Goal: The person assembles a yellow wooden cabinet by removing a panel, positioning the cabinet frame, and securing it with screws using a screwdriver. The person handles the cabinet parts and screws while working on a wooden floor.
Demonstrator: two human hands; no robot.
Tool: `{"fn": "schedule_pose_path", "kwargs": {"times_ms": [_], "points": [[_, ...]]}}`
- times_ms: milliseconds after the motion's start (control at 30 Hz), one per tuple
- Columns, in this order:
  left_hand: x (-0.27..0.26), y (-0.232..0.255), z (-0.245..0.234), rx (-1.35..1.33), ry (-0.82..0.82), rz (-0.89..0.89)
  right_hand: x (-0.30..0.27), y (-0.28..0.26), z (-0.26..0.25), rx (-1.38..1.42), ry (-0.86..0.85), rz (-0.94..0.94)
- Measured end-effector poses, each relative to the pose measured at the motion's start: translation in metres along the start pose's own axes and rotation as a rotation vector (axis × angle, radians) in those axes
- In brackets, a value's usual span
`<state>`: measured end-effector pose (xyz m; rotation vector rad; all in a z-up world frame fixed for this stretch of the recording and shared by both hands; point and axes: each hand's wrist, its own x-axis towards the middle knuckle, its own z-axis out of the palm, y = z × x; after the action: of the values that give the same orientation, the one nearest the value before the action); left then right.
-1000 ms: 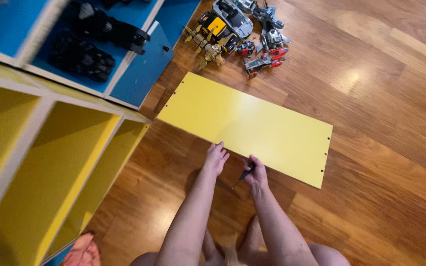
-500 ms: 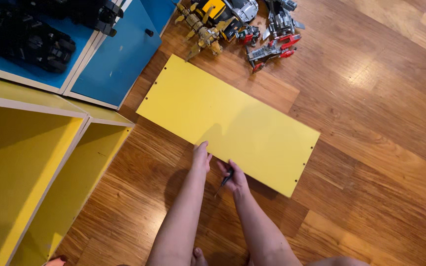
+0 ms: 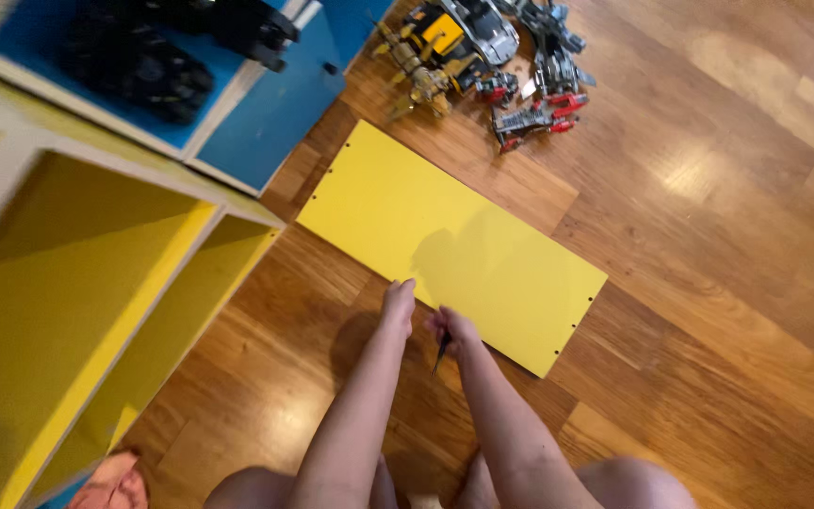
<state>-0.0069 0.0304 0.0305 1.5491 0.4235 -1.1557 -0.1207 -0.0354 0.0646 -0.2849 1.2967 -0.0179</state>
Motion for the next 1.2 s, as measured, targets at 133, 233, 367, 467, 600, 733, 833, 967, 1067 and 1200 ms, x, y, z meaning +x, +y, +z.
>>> {"fn": "schedule_pose_path", "kwargs": {"times_ms": [133, 233, 367, 467, 600, 733, 833, 967, 1067, 1200], "points": [[-0.059, 0.025, -0.004, 0.373, -0.082, 0.287, -0.06, -0.04, 0.049, -0.023, -0.012, -0.229], [-0.133, 0.069, -0.008, 0.473, -0.25, 0.185, -0.147, -0.069, 0.105, -0.068, -0.097, -0.389], [-0.264, 0.149, -0.032, 0.485, -0.222, 0.549, -0.29, -0.086, 0.181, -0.132, -0.261, -0.504], [-0.364, 0.21, -0.061, 0.56, -0.078, 0.554, -0.394, -0.082, 0.23, -0.261, -0.327, -0.567], [-0.483, 0.289, -0.085, 0.408, 0.026, 0.744, -0.518, -0.074, 0.297, -0.482, -0.493, -0.739], [-0.592, 0.355, -0.124, 0.517, 0.144, 0.783, -0.621, -0.063, 0.349, -0.668, -0.502, -0.846], [-0.646, 0.396, -0.148, 0.518, 0.179, 0.739, -0.671, -0.068, 0.367, -0.78, -0.474, -0.843], [-0.67, 0.421, -0.179, 0.384, 0.2, 0.837, -0.688, -0.093, 0.418, -0.57, -0.562, -0.974], [-0.647, 0.431, -0.21, 0.225, 0.251, 0.881, -0.687, -0.121, 0.461, -0.817, -0.37, -1.412], [-0.616, 0.408, -0.262, -0.048, 0.285, 0.71, -0.68, -0.14, 0.5, -0.955, -0.379, -1.563]]}}
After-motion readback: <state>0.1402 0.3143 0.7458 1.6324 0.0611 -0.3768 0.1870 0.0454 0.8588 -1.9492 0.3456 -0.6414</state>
